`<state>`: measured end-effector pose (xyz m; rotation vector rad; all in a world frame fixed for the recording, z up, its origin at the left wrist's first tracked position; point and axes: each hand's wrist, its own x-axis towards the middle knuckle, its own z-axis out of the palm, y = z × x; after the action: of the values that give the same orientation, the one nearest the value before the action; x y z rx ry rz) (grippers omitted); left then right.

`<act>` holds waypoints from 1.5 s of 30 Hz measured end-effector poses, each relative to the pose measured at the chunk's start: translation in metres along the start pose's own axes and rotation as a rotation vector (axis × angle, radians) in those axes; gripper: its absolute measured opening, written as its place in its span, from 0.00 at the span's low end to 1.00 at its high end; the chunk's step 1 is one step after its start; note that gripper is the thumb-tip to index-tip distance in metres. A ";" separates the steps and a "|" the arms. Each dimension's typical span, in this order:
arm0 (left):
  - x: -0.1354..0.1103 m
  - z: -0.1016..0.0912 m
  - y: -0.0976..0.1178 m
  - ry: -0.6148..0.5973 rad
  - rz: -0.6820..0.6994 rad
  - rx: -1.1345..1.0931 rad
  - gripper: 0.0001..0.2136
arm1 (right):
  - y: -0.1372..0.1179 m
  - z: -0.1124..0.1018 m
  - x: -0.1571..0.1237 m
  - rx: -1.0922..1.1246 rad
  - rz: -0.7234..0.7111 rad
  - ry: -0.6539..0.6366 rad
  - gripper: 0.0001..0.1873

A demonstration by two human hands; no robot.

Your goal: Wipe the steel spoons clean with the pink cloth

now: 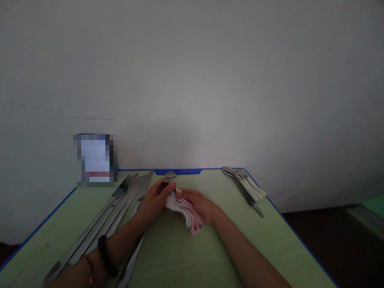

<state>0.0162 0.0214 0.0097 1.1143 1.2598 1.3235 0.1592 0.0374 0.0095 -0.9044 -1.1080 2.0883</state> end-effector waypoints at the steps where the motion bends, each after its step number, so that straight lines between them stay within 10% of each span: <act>1: 0.000 0.000 -0.001 -0.013 0.006 -0.009 0.10 | 0.000 0.000 0.000 -0.009 0.000 -0.010 0.08; 11: 0.004 -0.002 -0.007 0.066 -0.014 -0.156 0.13 | 0.000 -0.002 -0.001 -0.100 0.040 -0.083 0.09; 22: 0.000 -0.002 -0.005 0.002 0.114 0.178 0.13 | 0.002 -0.003 0.000 -0.130 -0.029 -0.019 0.09; 36: 0.008 -0.003 -0.008 0.108 0.025 -0.231 0.11 | -0.002 -0.002 -0.002 -0.180 0.012 -0.068 0.06; 45: -0.001 -0.001 -0.005 0.023 0.132 0.085 0.12 | 0.001 -0.004 -0.001 -0.149 0.027 -0.048 0.09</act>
<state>0.0159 0.0199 0.0047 1.2629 1.2879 1.3948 0.1625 0.0380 0.0067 -0.9483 -1.2972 2.0809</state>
